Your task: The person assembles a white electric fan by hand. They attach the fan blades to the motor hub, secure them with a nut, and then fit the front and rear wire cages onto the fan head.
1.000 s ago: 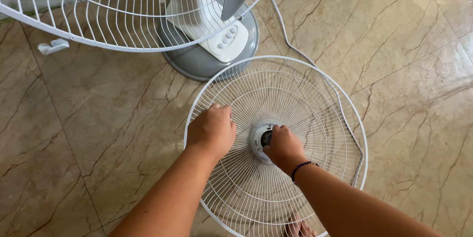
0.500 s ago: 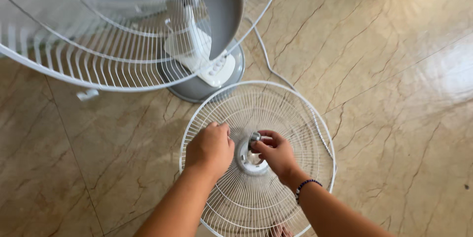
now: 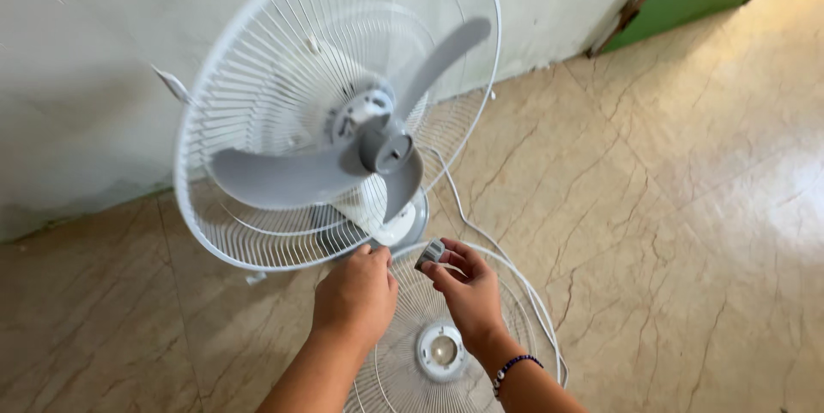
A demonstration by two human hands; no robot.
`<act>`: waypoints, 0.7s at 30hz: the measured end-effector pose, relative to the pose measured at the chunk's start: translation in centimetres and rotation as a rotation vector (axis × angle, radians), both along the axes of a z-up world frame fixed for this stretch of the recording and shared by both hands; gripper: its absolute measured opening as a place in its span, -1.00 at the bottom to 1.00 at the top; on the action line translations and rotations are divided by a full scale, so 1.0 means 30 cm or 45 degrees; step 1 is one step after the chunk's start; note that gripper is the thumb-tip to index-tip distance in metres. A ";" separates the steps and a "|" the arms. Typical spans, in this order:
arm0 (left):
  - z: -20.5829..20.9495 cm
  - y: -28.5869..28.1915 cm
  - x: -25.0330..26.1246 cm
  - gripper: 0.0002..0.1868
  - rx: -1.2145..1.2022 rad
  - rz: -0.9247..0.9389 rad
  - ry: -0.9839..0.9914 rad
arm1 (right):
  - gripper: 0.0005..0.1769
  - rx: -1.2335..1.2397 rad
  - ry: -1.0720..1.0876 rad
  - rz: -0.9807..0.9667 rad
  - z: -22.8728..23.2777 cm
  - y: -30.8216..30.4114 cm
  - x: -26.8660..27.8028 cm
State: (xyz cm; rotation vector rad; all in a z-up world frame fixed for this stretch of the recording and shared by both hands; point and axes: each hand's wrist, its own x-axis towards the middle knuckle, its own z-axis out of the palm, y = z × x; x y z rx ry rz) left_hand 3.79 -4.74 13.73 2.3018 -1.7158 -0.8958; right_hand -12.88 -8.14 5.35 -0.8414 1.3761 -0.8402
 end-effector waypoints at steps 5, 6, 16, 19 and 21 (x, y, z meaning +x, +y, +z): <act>0.115 -0.057 0.071 -0.76 -0.097 0.004 -0.017 | -0.43 -0.109 0.018 -0.010 0.108 -0.086 0.073; 0.125 -0.064 0.083 -0.76 -0.099 0.003 -0.021 | -0.43 -0.121 0.039 -0.006 0.123 -0.099 0.083; 0.119 -0.147 0.188 -0.81 -0.511 -0.030 -0.048 | -0.37 -0.160 0.241 0.062 0.152 -0.159 0.142; 0.142 -0.179 0.198 -0.81 -0.596 -0.050 -0.150 | -0.39 -0.156 0.293 0.030 0.158 -0.166 0.148; 0.164 -0.191 0.210 -0.83 -0.501 -0.023 -0.095 | -0.41 -0.152 0.287 0.002 0.168 -0.188 0.164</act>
